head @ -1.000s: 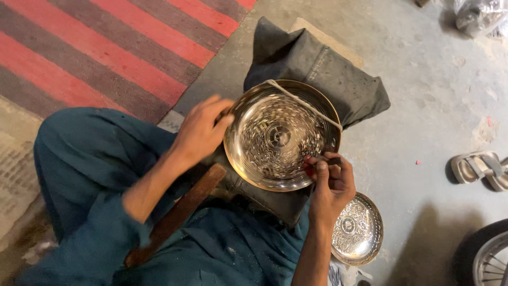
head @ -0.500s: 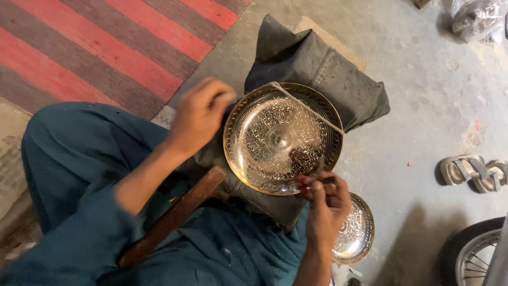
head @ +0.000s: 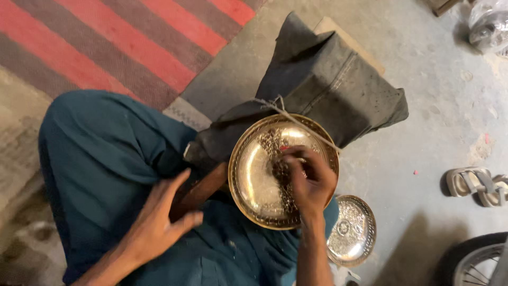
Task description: The person sits cross-legged on the floor with a decorative brass plate resting on a cushion, and engraves ornamental patterns into it. They hold a chisel against the plate with one hand and strike it with a wooden mallet in the other, repositioning the chisel repeatedly across the plate surface.
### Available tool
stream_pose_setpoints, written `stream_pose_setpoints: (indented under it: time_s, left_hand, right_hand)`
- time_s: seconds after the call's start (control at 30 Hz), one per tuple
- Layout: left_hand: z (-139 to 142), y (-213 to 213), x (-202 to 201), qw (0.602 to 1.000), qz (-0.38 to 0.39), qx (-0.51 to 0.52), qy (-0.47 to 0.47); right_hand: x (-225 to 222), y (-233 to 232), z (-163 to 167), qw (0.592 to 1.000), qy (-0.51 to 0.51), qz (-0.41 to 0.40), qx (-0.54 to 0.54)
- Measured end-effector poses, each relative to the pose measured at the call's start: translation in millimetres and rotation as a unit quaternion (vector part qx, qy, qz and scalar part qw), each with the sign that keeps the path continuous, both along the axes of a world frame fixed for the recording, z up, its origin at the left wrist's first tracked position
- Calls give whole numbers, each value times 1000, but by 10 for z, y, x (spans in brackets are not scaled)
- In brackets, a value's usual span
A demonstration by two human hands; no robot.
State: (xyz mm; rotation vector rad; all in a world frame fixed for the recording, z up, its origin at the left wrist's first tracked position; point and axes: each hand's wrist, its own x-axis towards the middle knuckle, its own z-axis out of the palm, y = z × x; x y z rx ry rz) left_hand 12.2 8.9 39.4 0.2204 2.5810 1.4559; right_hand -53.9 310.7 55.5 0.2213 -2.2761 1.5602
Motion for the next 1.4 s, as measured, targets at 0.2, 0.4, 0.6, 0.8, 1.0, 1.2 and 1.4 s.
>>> stream_pose_setpoints:
  time_s: [0.2, 0.4, 0.6, 0.8, 1.0, 1.2, 1.4]
  left_hand:
    - [194, 419, -705, 981, -26, 9, 191]
    - [282, 1038, -1577, 924, -99, 10, 370]
    - [279, 1329, -2122, 874, -170, -76, 449]
    - [419, 1339, -2005, 875, -145, -65, 457]
    - [775, 1445, -2149, 879, -134, -8, 457]
    - [811, 1316, -2247, 882, -88, 9, 463]
    - [494, 1011, -1893, 913, -59, 110, 388]
  right_hand:
    - [7, 262, -18, 957, 75, -214, -180]
    - [-54, 908, -258, 952, -61, -297, -40]
    - [-145, 924, -438, 975, -122, -181, -27]
    - [-36, 915, -64, 955, -275, -108, 8]
    - [-115, 663, 137, 959, -5, -275, 70]
    - [-365, 379, -18, 943, 99, -316, -23]
    - [-269, 438, -141, 958, 110, -266, -20]
